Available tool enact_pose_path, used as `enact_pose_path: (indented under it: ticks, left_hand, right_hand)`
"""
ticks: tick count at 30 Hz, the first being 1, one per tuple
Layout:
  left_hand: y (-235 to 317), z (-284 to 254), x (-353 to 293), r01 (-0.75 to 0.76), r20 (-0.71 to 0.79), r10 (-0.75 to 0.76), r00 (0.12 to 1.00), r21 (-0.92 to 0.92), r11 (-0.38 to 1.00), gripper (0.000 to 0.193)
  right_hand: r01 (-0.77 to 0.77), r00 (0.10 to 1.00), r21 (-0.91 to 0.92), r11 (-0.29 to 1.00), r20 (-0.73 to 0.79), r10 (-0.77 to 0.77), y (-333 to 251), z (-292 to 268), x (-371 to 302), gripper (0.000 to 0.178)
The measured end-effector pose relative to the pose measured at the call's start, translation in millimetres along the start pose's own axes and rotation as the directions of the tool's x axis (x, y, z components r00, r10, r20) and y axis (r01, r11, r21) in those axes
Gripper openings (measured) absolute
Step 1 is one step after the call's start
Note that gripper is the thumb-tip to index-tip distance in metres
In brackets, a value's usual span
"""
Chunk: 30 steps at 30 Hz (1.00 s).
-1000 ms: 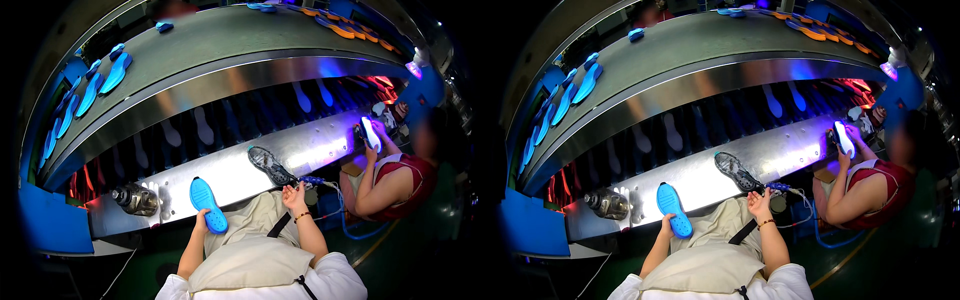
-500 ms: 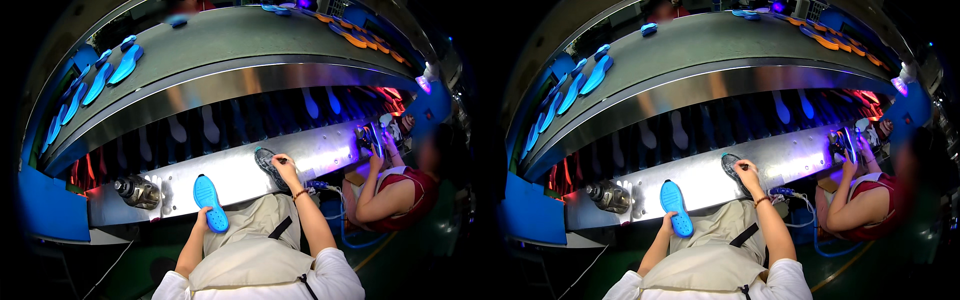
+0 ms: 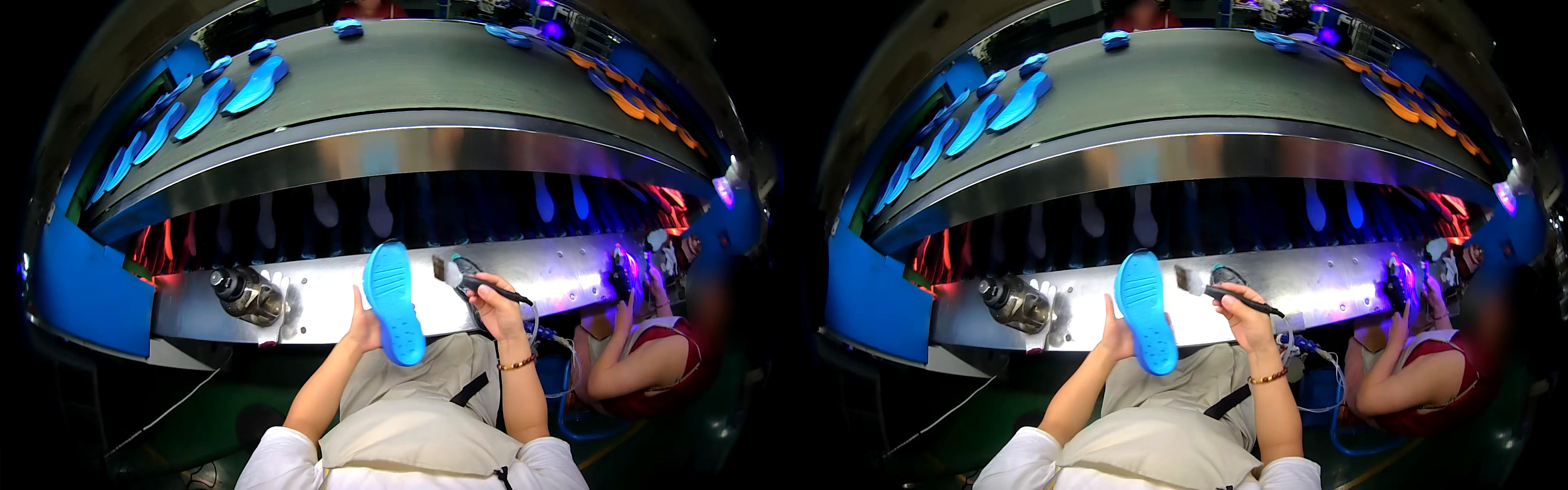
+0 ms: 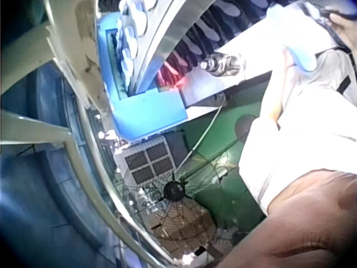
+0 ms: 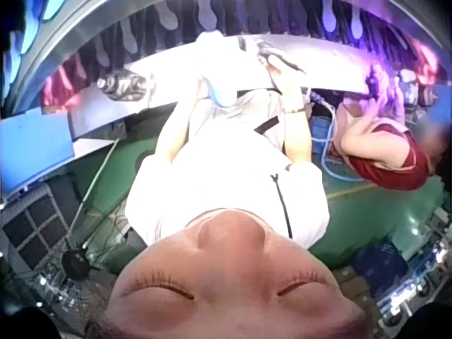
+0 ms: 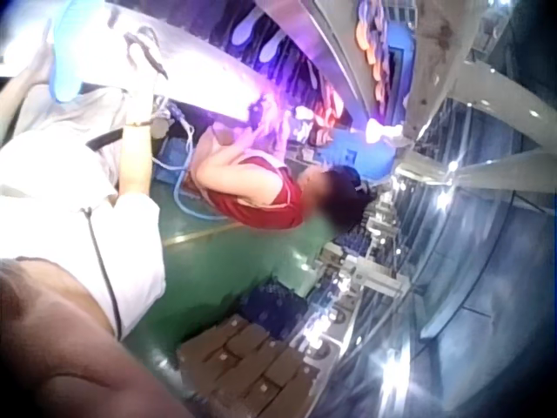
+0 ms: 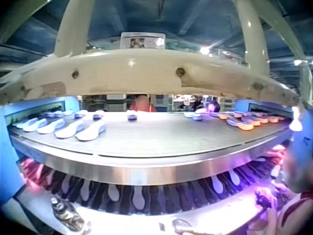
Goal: The person repeatedly retrieves blue shoe outsoles from a conveyor belt, applies a liquid substance to the inner surface using a brush tool, and returns the outsoles to the belt.
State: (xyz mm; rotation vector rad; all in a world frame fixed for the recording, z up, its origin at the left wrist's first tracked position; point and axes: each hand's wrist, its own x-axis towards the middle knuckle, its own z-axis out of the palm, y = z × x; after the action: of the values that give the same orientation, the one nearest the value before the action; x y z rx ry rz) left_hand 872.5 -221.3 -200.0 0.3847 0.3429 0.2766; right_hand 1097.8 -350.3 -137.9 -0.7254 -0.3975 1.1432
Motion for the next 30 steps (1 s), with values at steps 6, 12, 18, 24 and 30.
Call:
enact_pose_path:
  ticks: [6,12,18,24,30]
  left_hand:
    - [-28,52,18,0.025,0.156,-0.005,0.988,-0.127,0.992,0.108]
    - [-44,67,9,0.006,0.129,0.018,0.992,-0.18,0.984,0.104]
    - [-50,72,22,-0.157,-0.149,0.147,0.978,-0.058,0.986,0.088]
    - [-10,52,10,-0.241,-0.23,0.222,0.948,-0.059,0.969,0.092]
    - [-9,80,-5,-0.094,-0.016,0.093,0.996,-0.089,0.992,0.097]
  right_hand:
    - [0.062,0.997,-0.275,0.959,-0.018,-0.07,17,20,3,0.016]
    - [0.02,0.987,-0.364,0.931,-0.139,-0.076,10,31,19,0.014]
    - [0.241,0.962,-0.833,0.498,0.137,-0.235,23,69,12,0.017]
    - [0.205,0.954,-0.925,0.319,0.263,0.148,-2,81,-38,0.02]
    - [0.143,0.985,-0.694,0.705,0.166,-0.037,-32,75,-19,0.015]
